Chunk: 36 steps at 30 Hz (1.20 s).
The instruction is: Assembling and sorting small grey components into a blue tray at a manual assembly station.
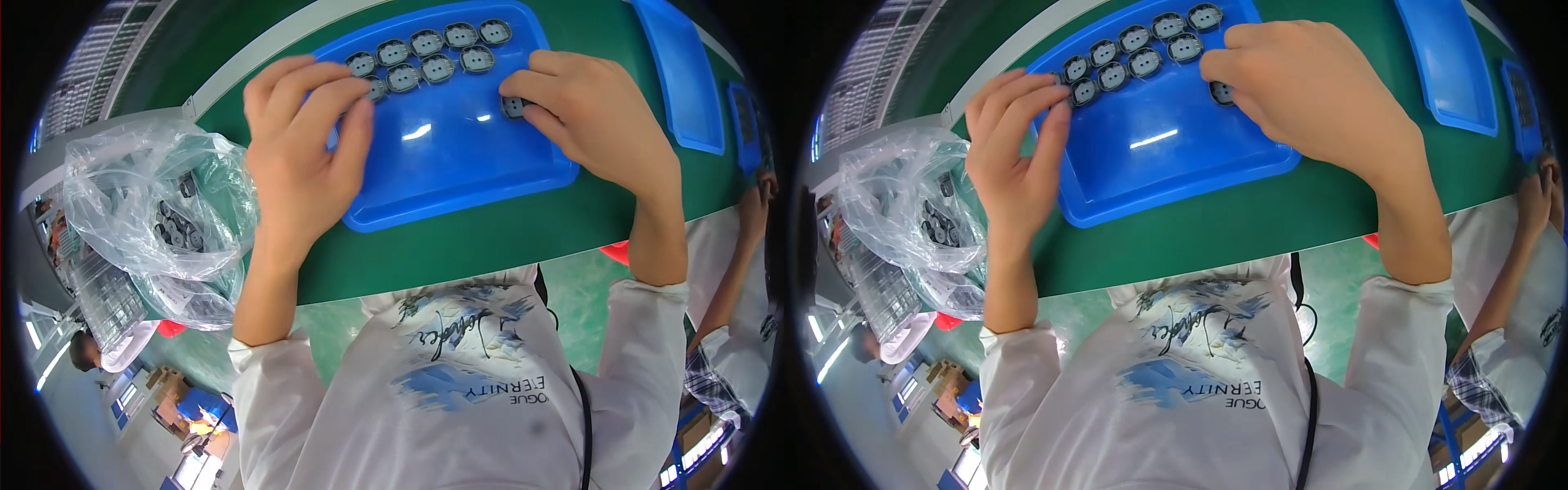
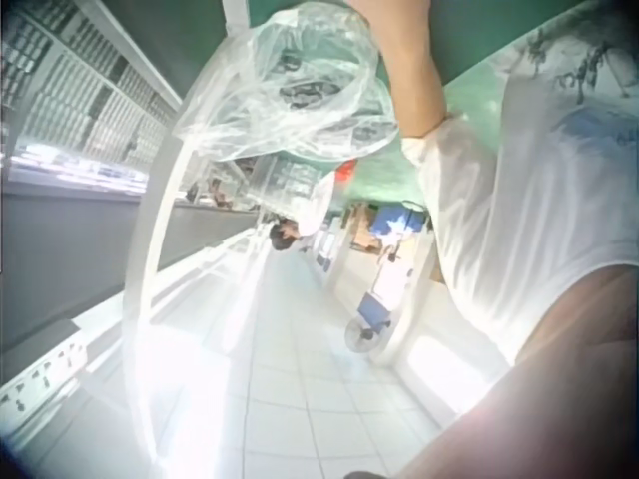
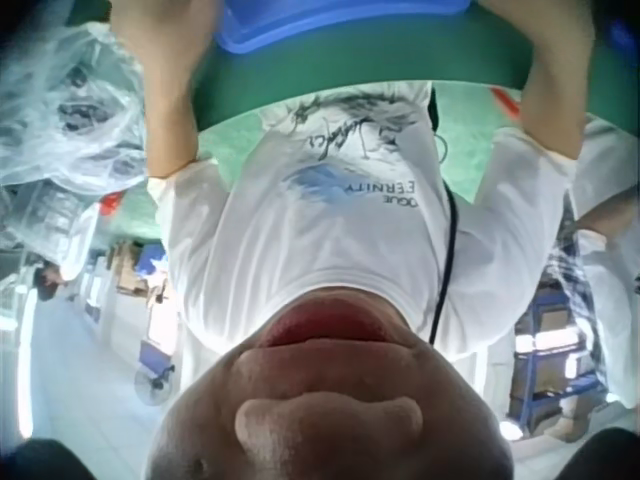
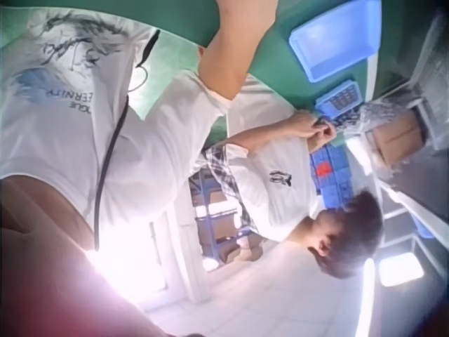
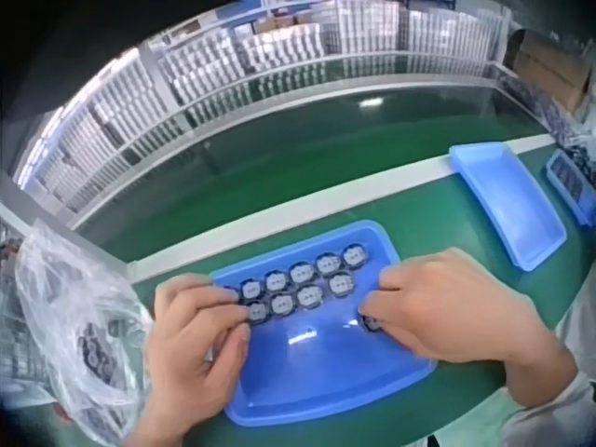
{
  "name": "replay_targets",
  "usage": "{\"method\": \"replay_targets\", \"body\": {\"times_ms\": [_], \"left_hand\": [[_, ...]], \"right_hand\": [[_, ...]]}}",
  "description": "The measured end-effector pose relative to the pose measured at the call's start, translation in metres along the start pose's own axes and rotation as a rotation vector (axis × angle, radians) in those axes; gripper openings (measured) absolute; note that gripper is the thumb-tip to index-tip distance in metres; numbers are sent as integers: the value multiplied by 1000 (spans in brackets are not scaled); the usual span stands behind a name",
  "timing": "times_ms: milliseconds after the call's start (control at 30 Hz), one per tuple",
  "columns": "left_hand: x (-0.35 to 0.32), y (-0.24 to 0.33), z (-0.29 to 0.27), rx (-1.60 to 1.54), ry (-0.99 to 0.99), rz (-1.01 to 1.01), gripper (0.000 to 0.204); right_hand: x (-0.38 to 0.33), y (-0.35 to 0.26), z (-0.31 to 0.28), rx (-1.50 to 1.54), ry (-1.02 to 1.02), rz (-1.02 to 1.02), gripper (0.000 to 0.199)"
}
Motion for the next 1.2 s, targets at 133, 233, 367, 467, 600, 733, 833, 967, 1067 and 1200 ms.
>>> {"method": "replay_targets", "body": {"times_ms": [133, 233, 367, 467, 600, 733, 833, 967, 1067, 1200], "left_hand": [[43, 25, 27, 45, -91, 144, 19], [50, 34, 48, -177, 310, 517, 15], [56, 39, 68, -138, 179, 493, 16], [49, 31, 80, -247, 240, 502, 15], [51, 35, 68, -310, 236, 467, 14], [65, 34, 80, -117, -256, 134, 13], [65, 32, 78, -123, -241, 130, 14], [66, 30, 78, -154, -241, 108, 14], [65, 30, 80, -178, -239, 144, 13], [64, 26, 80, -182, -258, 131, 13]], "right_hand": [[1, 4, -5, -9, 0, 56, 21], [5, 8, -9, 30, -6, 152, 22], [3, 9, -10, 145, 35, 20, 20], [4, 11, -8, 124, 20, 22, 17], [4, 12, -7, 39, 45, 11, 13], [5, 18, -3, -14, 46, -27, 13], [9, 8, -13, -21, 9, -34, 7], [14, 8, -18, 16, -21, 74, 9], [13, 9, -16, 10, 14, 42, 7], [16, 5, -21, 70, 91, -24, 7]]}}
Point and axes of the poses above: each hand's wrist, its own x-axis towards the middle knuckle, its own z-axis out of the palm, y = z × x, the point moved 9 cm from there along x, towards the middle knuckle, and after that the axes turned 9 degrees about z, right-handed, at the moved point
